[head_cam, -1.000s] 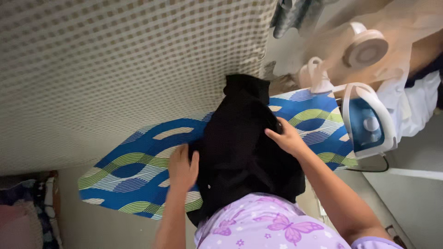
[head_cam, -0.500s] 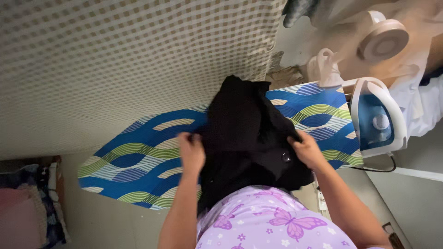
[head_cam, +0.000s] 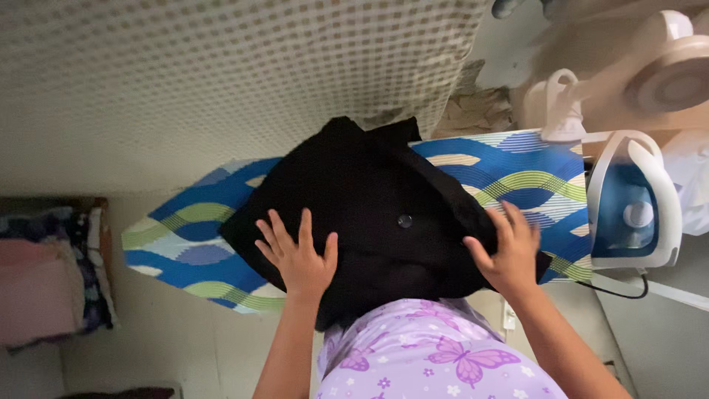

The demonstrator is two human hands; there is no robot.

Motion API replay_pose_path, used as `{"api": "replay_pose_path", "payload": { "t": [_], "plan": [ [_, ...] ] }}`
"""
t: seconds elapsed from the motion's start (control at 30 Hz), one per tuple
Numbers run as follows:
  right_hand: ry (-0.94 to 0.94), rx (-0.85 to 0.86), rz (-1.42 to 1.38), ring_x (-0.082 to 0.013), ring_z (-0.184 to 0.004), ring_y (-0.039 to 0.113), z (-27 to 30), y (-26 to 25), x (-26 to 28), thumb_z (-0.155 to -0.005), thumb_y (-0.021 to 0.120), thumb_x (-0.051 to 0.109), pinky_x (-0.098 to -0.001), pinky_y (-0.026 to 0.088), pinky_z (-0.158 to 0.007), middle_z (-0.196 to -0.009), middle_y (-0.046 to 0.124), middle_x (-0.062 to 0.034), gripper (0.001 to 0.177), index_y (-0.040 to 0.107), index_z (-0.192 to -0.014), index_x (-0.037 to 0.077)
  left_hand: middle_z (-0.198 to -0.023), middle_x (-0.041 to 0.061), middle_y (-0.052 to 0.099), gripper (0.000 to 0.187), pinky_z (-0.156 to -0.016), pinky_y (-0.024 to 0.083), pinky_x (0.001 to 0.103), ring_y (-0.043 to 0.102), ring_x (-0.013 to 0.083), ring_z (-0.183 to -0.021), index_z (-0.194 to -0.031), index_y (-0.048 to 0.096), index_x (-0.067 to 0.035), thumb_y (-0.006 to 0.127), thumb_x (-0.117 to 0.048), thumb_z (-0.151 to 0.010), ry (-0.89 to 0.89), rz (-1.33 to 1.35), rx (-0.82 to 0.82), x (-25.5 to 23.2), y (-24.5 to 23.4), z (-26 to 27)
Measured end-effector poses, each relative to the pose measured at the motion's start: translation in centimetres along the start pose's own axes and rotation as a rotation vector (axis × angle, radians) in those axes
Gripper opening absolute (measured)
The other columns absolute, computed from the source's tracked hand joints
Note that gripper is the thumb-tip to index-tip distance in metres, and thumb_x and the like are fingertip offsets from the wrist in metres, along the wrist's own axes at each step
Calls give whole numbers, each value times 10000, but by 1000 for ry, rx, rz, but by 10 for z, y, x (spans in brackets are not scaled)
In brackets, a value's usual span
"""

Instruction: The person irons a black button-up shirt on a patterned ironing board. They use a steam iron to smooth the fabric, frequently adjusting the shirt's position and folding the sleeves to ensure all areas are pressed.

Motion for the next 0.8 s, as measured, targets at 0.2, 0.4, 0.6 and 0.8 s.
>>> {"api": "replay_pose_path", "payload": {
  "t": [0.2, 0.4, 0.6, 0.8],
  "plan": [
    [504, 891, -214, -343, -1029, 721, 91, 97, -138, -867, 785, 381, -404, 562, -906, -1144, 716, -194, 563, 674, -1322, 70, -1536, 468, 173, 1171, -1116, 276, 628, 240, 599, -1399, -1569, 312, -7, 757, -693, -730, -361, 46, 184, 50, 22, 9],
    [498, 1072, -1068, -154, -1070, 629, 110, 132, -106, -896, 705, 296, -291, 515, -920, -1249, 650, -84, 422, 634, -1267, 107, -1323, 369, 500, 950, -990, 482, 540, 553, 526, -1178, -1511, 422, 4, 767, -584, -851, -586, 215, 144, 97, 15, -7],
    [851, 621, -733, -564, -1032, 614, 33, 45, -163, -1021, 685, 148, -632, 451, -853, -1176, 640, -313, 314, 707, -1286, -17, -1237, 260, 598, 448, -986, 455, 579, 560, 458, -1230, -1098, 734, -28, 801, -429, -910, -471, 12, 66, 124, -36, -30],
    [179, 265, -1956, -192, -1229, 651, -37, -59, -43, -891, 656, 323, -352, 515, -1039, -1300, 669, -73, 518, 573, -1377, 163, -1436, 266, 560, 470, -1047, 404, 650, 493, 445, -1340, -1298, 670, -96, 736, -290, -875, -132, 56, 91, 95, -51, -18]
  ]
}}
Point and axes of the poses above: each hand's wrist, its own z-axis away from the middle knuckle, its own y-axis out of the palm, x = y × z, the point moved 10 cm from there along -z, towards the middle knuckle
